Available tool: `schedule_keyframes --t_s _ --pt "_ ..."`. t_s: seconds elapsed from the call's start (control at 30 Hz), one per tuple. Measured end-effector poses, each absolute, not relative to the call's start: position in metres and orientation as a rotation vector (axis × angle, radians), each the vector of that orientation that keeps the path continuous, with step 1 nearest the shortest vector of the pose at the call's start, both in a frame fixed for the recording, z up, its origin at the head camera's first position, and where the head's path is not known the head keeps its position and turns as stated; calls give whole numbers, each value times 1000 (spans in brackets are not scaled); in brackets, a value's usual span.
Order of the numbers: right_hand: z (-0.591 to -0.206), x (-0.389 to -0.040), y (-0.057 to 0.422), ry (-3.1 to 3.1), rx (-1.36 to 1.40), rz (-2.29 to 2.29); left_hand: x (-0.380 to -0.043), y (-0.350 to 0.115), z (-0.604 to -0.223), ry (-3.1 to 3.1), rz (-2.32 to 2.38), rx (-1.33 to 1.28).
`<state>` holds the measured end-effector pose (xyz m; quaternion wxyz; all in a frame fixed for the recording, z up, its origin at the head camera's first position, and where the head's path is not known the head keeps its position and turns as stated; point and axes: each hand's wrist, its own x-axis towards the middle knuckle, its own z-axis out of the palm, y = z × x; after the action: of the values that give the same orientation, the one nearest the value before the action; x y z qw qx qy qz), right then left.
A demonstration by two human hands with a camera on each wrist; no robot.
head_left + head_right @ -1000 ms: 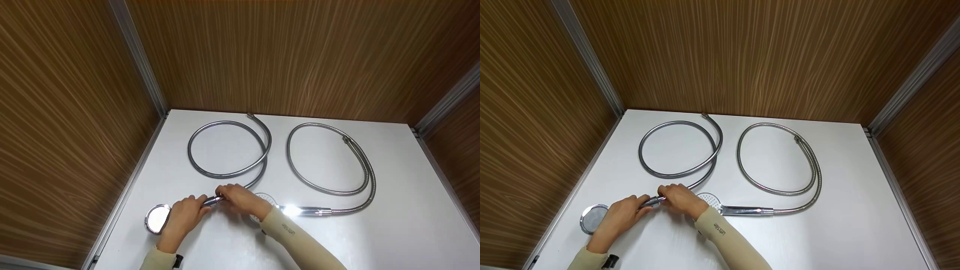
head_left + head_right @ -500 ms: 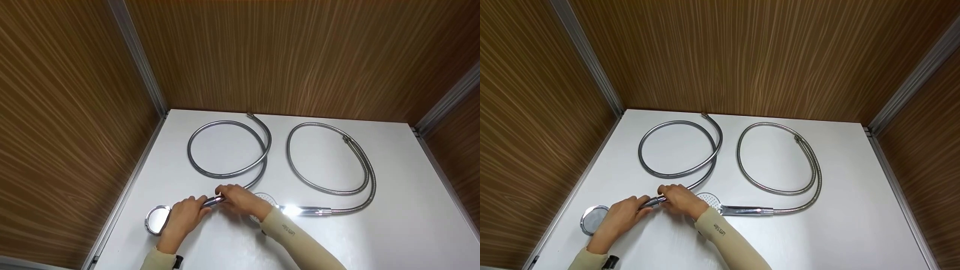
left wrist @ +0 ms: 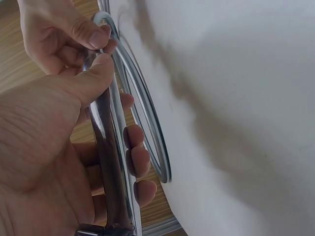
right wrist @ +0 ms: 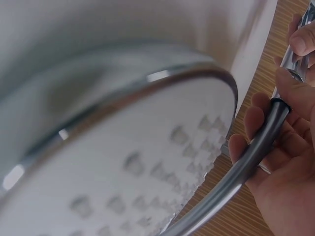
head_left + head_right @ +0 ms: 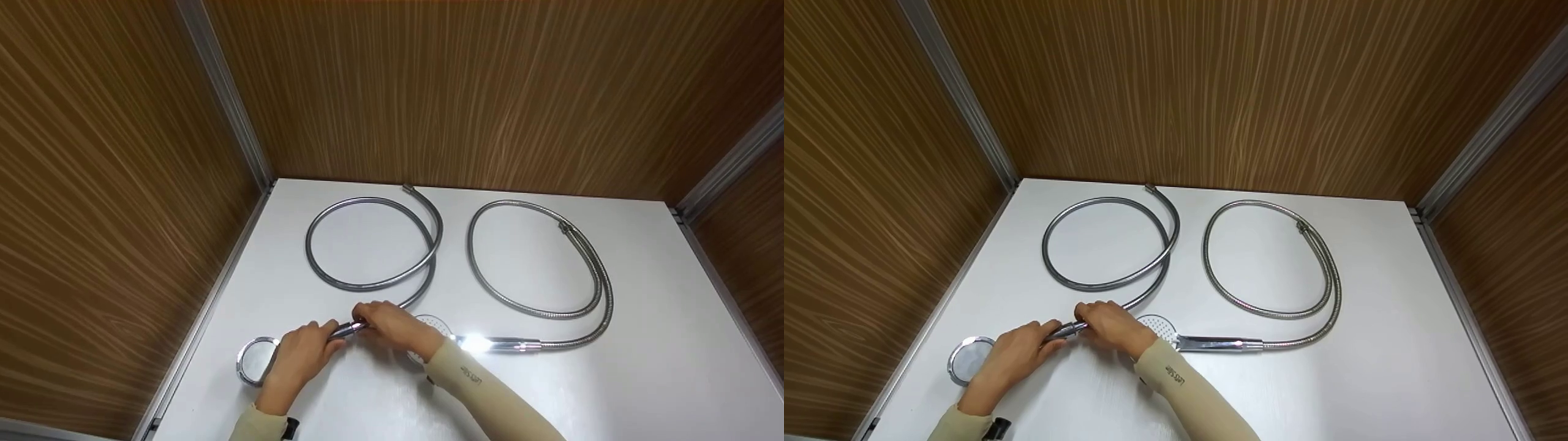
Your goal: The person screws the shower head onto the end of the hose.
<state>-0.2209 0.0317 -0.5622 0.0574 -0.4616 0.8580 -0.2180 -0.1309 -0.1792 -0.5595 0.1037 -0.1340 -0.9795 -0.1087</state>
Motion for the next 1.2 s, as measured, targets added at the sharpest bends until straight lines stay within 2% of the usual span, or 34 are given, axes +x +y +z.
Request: schedule_keyframes --t_s 1.2 --pt "-561 -222 33 2634 -1436 -582 -131 -179 -560 -2919 -321 -378"
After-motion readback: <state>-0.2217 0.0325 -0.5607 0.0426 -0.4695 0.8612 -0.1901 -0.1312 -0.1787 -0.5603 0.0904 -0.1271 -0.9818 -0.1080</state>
